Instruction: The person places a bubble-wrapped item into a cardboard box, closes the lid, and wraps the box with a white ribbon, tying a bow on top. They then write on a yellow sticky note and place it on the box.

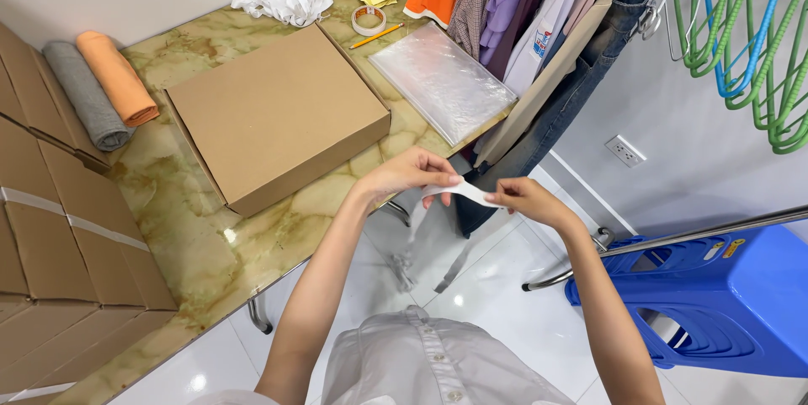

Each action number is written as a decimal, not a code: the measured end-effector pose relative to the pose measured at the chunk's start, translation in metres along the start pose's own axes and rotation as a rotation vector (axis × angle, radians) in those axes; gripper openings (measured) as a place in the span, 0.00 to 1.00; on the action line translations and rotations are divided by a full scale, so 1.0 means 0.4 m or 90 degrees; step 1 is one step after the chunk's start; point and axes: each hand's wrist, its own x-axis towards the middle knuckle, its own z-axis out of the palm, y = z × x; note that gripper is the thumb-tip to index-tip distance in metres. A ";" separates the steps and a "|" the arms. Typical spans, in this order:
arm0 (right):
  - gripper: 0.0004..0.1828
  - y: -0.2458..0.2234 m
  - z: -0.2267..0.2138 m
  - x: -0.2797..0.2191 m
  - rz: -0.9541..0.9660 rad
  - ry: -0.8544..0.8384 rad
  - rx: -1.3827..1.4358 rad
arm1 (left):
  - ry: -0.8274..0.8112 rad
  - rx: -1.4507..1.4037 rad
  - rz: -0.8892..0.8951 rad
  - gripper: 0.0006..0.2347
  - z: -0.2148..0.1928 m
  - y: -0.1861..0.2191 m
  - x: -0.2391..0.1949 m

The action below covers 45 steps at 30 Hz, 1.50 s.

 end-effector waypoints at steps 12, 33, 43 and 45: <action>0.21 -0.249 0.069 -0.044 -0.158 -0.097 0.193 | -0.015 0.014 -0.003 0.07 0.040 -0.040 0.060; 0.26 -0.127 0.126 0.038 -0.175 -0.010 0.187 | 0.037 0.053 -0.026 0.09 0.048 -0.045 0.037; 0.25 0.036 0.073 0.073 -0.047 0.005 0.007 | 0.137 0.000 -0.008 0.08 -0.003 -0.036 -0.084; 0.27 0.074 0.069 0.091 0.041 0.016 -0.160 | 0.172 -0.012 0.036 0.09 -0.007 -0.019 -0.109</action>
